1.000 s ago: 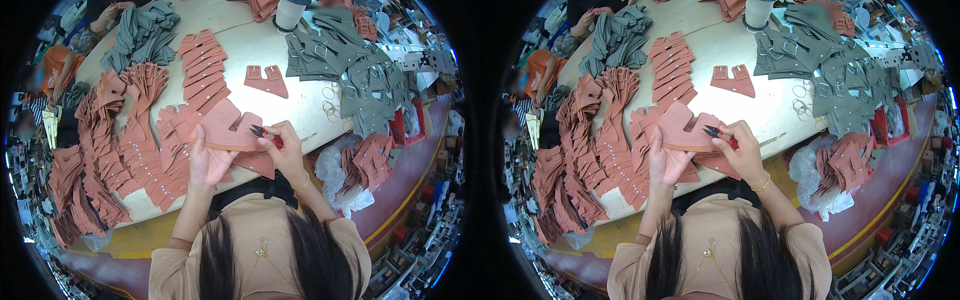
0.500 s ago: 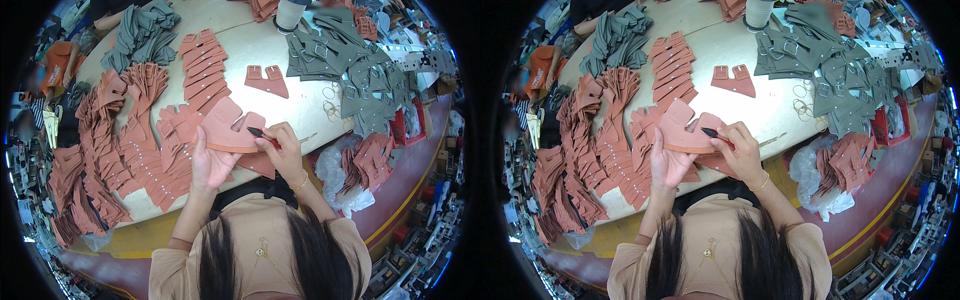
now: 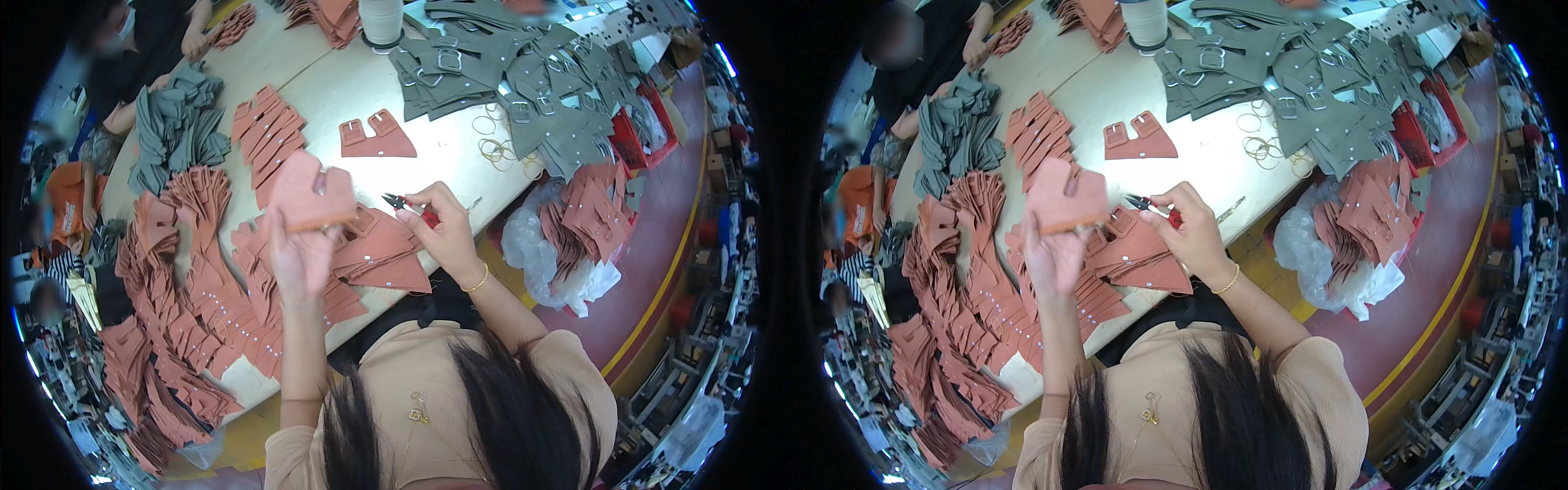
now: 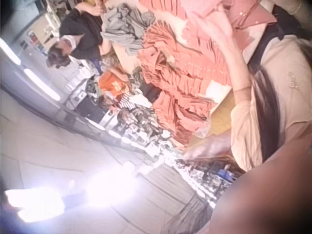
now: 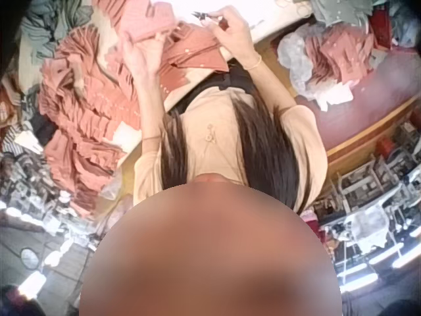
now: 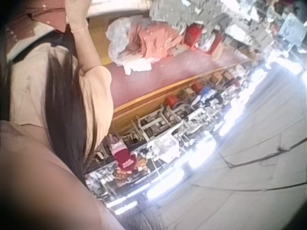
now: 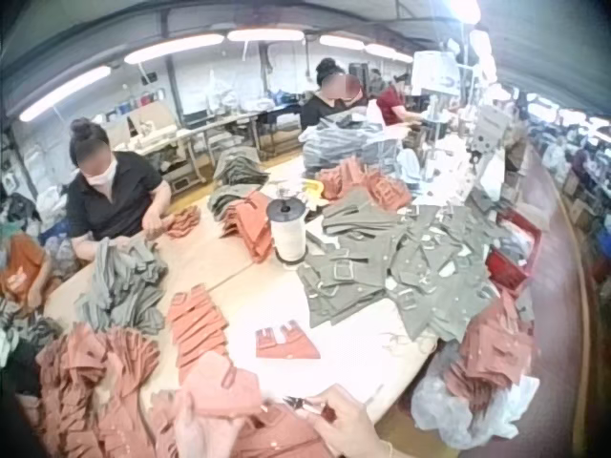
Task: The person uses a red utility knife to trim the edges of pink fabric pieces on a worktable. She repeatedly picks up pieces, cuts along the edges, and places them back on the table. Other workers are visible in the background.
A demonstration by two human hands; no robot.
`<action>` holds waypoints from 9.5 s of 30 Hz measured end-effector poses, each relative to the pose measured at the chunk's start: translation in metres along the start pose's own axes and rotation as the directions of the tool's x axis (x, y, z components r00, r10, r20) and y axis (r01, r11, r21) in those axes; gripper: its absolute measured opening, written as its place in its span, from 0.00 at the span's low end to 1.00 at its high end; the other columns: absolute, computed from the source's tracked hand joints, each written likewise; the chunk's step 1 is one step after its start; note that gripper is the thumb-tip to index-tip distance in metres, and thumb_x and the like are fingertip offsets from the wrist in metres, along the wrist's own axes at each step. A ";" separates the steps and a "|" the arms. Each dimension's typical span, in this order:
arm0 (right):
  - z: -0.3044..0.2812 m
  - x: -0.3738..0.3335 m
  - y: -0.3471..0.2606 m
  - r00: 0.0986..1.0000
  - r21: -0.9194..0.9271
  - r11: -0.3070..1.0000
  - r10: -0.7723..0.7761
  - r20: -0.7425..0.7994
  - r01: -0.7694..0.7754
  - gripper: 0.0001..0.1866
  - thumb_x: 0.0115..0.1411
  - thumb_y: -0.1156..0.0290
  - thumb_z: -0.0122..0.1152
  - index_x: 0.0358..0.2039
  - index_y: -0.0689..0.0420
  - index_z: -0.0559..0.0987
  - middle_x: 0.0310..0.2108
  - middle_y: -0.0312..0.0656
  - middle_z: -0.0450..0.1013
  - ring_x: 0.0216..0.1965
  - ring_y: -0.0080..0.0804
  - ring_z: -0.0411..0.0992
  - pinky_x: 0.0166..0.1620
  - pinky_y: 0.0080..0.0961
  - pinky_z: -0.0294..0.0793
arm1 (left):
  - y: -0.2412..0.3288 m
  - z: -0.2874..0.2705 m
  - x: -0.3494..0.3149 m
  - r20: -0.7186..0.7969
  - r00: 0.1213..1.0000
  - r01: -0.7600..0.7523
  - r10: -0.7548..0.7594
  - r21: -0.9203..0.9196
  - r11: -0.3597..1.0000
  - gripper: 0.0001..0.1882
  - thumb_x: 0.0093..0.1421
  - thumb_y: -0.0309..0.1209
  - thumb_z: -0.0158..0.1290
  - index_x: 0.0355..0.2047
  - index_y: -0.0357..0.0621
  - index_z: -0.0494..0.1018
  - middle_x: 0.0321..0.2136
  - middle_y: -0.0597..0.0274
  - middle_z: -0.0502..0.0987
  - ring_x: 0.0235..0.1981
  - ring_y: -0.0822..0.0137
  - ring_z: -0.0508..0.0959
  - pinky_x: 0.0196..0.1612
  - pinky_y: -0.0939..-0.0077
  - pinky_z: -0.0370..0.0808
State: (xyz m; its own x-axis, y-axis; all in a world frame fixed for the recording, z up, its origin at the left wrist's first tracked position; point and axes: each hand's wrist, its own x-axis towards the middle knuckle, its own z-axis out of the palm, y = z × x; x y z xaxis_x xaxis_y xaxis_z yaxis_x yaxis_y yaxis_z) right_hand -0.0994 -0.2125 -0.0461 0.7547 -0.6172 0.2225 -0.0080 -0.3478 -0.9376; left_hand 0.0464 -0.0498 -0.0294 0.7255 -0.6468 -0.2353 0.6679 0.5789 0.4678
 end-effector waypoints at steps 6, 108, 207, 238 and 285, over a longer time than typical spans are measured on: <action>-0.028 -0.002 0.007 0.994 -0.040 0.997 0.057 -0.092 -0.061 0.12 0.55 0.72 0.68 0.37 0.62 0.77 0.30 0.38 0.69 0.24 0.21 0.65 0.28 0.20 0.67 | -0.046 0.010 0.133 0.193 0.932 -0.276 0.307 0.926 0.257 0.31 0.69 0.45 0.41 0.66 0.42 0.53 0.66 0.46 0.56 0.67 0.51 0.55 0.68 0.56 0.51; 0.022 -0.010 -0.007 0.895 -0.262 0.883 -0.297 0.333 0.390 0.12 0.50 0.67 0.69 0.35 0.54 0.81 0.28 0.37 0.70 0.25 0.33 0.70 0.30 0.29 0.69 | -0.013 -0.020 -0.049 0.067 0.998 -0.052 -0.024 0.920 0.389 0.25 0.57 0.17 0.57 0.55 0.32 0.67 0.51 0.54 0.72 0.51 0.69 0.74 0.52 0.77 0.74; 0.029 -0.008 -0.012 0.978 0.037 0.992 -0.128 0.166 0.124 0.13 0.51 0.70 0.72 0.33 0.62 0.78 0.26 0.38 0.69 0.25 0.26 0.68 0.28 0.22 0.68 | -0.035 0.001 -0.065 -0.144 0.969 -0.060 0.199 0.645 0.762 0.17 0.67 0.31 0.50 0.52 0.32 0.70 0.45 0.58 0.76 0.43 0.73 0.76 0.47 0.77 0.74; 0.010 0.028 -0.019 0.841 0.006 0.996 0.068 0.536 -0.084 0.18 0.56 0.62 0.68 0.33 0.66 0.77 0.22 0.39 0.59 0.24 0.28 0.59 0.29 0.27 0.62 | -0.018 -0.012 -0.050 -0.032 0.931 -0.284 0.363 0.558 0.779 0.32 0.67 0.53 0.44 0.52 0.32 0.64 0.41 0.52 0.77 0.44 0.62 0.79 0.47 0.70 0.76; 0.030 -0.020 -0.013 0.964 -0.045 0.996 -0.061 0.260 0.075 0.14 0.57 0.71 0.66 0.39 0.64 0.74 0.32 0.44 0.69 0.31 0.33 0.72 0.35 0.25 0.73 | -0.006 -0.016 -0.052 -0.102 0.993 0.019 -0.053 -0.306 0.952 0.30 0.68 0.39 0.44 0.65 0.37 0.54 0.63 0.46 0.60 0.66 0.48 0.58 0.67 0.45 0.53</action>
State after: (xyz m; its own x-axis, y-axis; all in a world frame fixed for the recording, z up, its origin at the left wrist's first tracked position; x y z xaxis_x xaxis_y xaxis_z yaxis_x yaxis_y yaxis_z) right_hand -0.0945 -0.1749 -0.0467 0.8983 -0.3904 0.2018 0.0190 -0.4242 -0.9054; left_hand 0.0076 -0.0119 -0.0336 0.7022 -0.6226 -0.3455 0.7007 0.6903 0.1801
